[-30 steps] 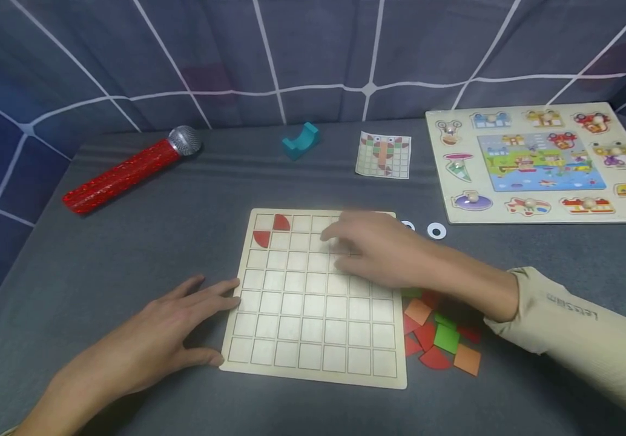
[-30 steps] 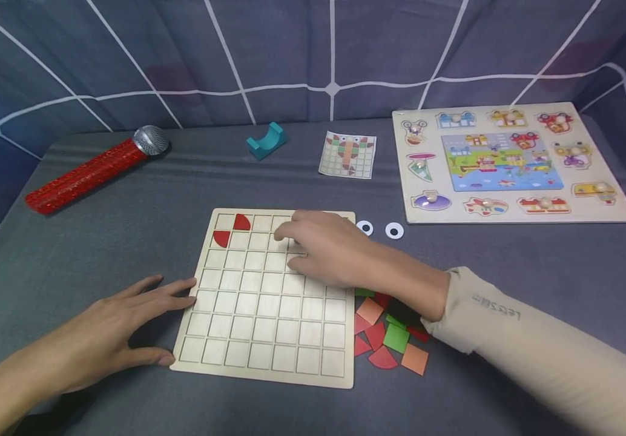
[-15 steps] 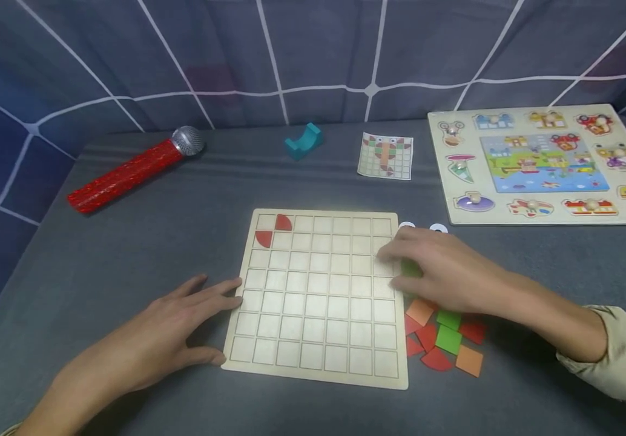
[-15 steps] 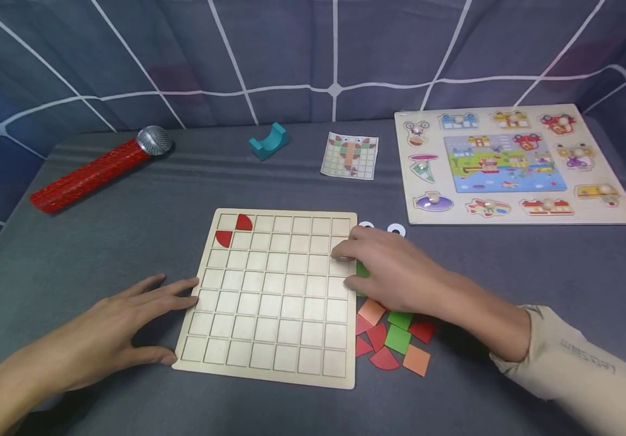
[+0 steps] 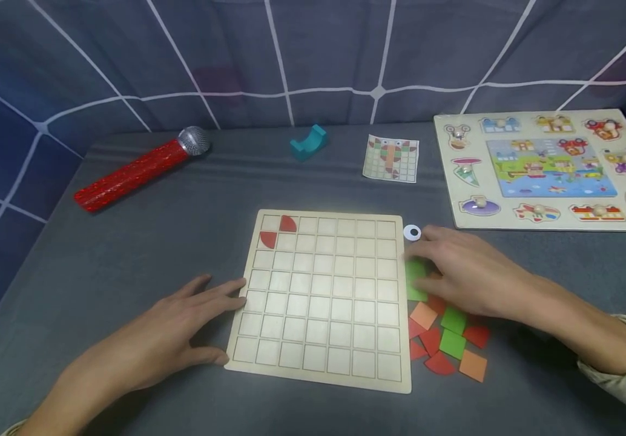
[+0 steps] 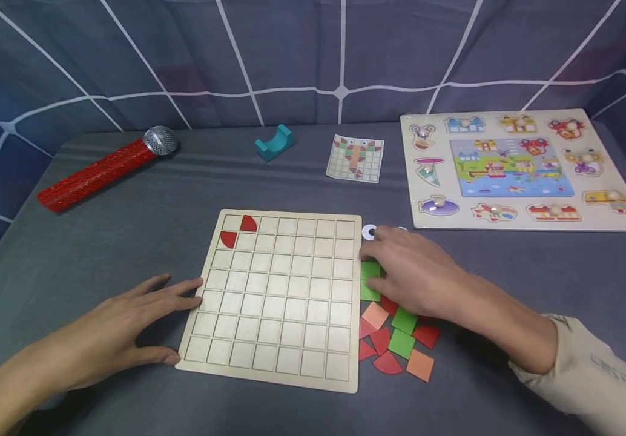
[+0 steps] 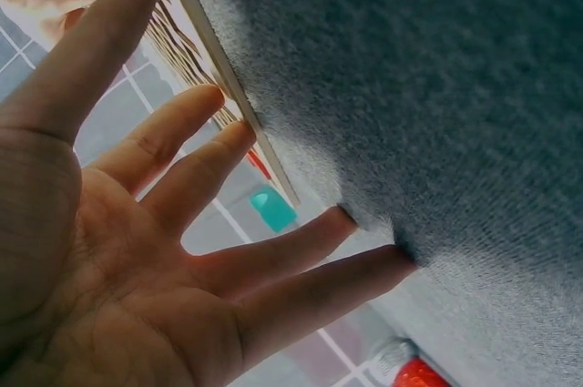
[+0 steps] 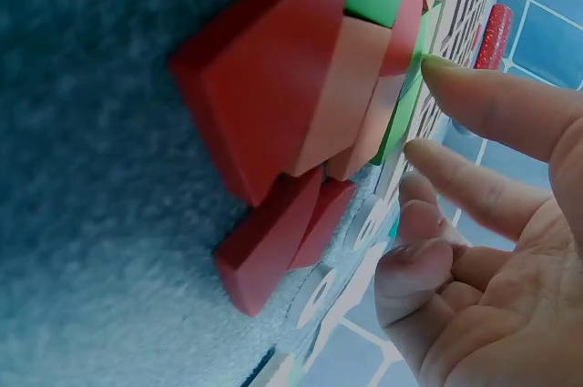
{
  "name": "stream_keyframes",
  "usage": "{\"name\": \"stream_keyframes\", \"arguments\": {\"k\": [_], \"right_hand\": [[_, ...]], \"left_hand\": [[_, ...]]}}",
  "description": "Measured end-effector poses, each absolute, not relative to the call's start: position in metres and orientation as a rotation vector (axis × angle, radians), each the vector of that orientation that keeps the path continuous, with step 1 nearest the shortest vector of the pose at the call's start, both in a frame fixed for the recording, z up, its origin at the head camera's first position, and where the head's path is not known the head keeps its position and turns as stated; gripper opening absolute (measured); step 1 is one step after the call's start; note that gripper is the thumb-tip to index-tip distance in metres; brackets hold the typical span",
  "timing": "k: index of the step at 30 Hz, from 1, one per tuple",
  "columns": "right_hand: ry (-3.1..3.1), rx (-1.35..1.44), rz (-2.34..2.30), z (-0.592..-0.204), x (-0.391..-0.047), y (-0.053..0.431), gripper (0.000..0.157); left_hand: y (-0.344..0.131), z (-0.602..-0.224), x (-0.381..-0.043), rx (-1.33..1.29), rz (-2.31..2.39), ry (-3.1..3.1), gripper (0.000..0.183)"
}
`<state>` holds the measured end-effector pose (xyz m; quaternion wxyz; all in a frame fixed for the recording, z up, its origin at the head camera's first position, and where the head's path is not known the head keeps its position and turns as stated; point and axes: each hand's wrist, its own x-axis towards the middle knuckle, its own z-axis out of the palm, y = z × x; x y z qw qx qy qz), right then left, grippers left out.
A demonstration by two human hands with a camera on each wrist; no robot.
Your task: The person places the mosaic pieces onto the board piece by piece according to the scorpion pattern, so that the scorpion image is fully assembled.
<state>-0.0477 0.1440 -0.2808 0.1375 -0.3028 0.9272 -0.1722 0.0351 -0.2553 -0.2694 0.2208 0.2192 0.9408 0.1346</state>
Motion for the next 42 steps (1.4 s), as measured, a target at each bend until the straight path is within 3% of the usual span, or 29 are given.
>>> {"name": "stream_keyframes", "arguments": {"k": [12, 42], "right_hand": [[2.702, -0.825, -0.472, -0.286, -0.047, 0.156, 0.04], [2.705, -0.912, -0.508, -0.285, -0.042, 0.151, 0.032]], "left_hand": [[-0.255, -0.271, 0.034, 0.633, 0.384, 2.608, 0.078], [-0.254, -0.27, 0.033, 0.584, 0.37, 2.596, 0.078]]}}
